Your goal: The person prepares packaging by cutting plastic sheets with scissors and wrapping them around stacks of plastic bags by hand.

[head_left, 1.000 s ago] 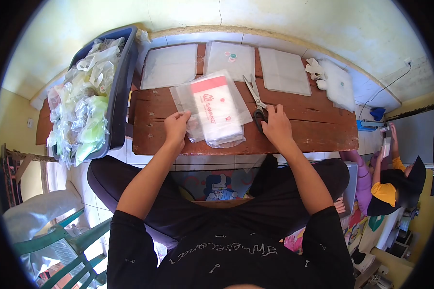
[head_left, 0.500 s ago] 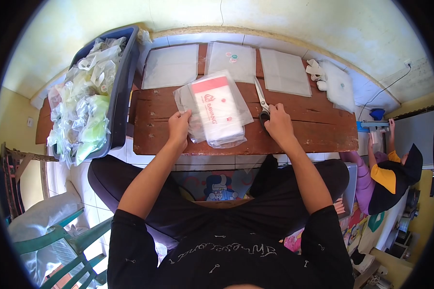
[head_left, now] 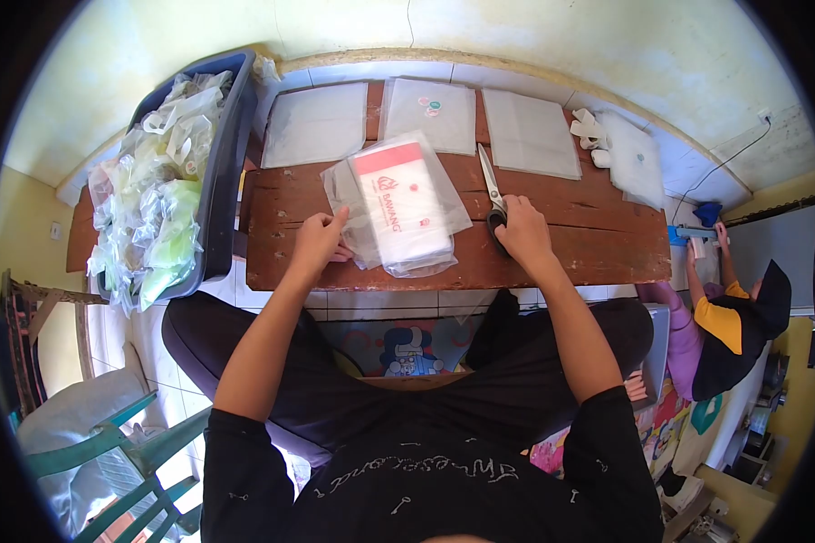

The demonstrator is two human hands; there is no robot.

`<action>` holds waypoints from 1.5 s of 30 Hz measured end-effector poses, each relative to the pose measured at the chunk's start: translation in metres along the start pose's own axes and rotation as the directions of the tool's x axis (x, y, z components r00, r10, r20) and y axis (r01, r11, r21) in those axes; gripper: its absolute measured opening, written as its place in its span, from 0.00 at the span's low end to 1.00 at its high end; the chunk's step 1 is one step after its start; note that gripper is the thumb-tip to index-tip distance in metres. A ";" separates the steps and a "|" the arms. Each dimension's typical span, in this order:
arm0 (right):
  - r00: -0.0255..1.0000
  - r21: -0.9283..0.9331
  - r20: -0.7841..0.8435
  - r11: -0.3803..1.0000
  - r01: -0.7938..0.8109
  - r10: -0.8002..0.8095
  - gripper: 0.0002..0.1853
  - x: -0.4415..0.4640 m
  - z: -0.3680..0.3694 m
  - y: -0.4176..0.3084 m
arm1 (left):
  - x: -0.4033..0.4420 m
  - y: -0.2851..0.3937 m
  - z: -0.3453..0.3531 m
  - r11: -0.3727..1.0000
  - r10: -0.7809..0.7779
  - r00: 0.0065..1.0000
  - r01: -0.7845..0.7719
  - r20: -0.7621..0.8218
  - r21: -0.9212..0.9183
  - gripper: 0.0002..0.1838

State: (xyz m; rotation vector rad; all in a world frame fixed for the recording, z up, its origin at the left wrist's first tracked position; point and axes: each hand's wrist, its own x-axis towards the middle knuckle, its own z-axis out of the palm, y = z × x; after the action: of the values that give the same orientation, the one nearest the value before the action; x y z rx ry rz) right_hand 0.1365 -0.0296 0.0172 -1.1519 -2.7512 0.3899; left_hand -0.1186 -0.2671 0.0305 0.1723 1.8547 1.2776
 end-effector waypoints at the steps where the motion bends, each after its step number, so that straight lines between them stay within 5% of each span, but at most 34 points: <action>1: 1.000 0.002 0.001 1.000 0.000 0.000 0.21 0.000 0.000 0.000 | -0.007 0.012 -0.005 0.970 0.013 0.999 -0.004 -0.034 0.244 0.20; 2: 1.000 -0.001 0.001 1.000 -0.001 0.001 0.21 0.000 0.000 -0.001 | -0.009 0.018 -0.007 0.882 0.034 0.997 0.000 -0.063 0.471 0.22; 3: 1.000 -0.004 0.001 1.000 -0.002 0.002 0.21 0.000 0.000 -0.001 | -0.010 0.018 -0.006 0.882 0.035 0.997 -0.001 -0.064 0.472 0.22; 5: 1.000 -0.010 -0.003 1.000 -0.001 0.001 0.21 -0.001 -0.001 -0.001 | -0.012 0.018 -0.001 0.552 0.468 0.871 -0.158 -0.148 0.819 0.25; 6: 1.000 -0.016 -0.010 1.000 0.000 0.000 0.20 -0.001 -0.001 -0.002 | -0.007 0.015 0.003 0.551 0.470 0.870 -0.157 -0.149 0.820 0.25; 8: 0.999 -0.025 -0.041 0.999 0.027 -0.028 0.16 -0.001 0.000 -0.003 | 0.013 0.003 0.016 0.395 0.849 0.529 -0.609 -0.020 0.688 0.28; 14: 0.994 -0.044 -0.086 0.997 0.066 -0.069 0.11 -0.002 0.001 -0.003 | 0.029 0.003 0.074 0.264 0.802 0.543 -0.694 0.247 0.669 0.33; 34: 0.991 0.087 -0.087 0.990 0.108 -0.101 0.16 -0.033 -0.023 -0.002 | 0.048 -0.020 0.093 0.149 0.728 0.635 -0.513 0.258 0.846 0.40; 45: 1.000 -0.055 -0.006 0.998 -0.002 0.002 0.20 -0.114 -0.042 -0.011 | 0.043 -0.017 0.094 0.138 0.719 0.644 -0.502 0.263 0.854 0.48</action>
State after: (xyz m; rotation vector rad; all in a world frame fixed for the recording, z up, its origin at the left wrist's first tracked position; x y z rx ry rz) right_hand 0.2178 -0.1106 0.0583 -1.1668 -2.7721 0.3115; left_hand -0.0733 -0.1858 -0.0179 1.6396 2.6260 0.5735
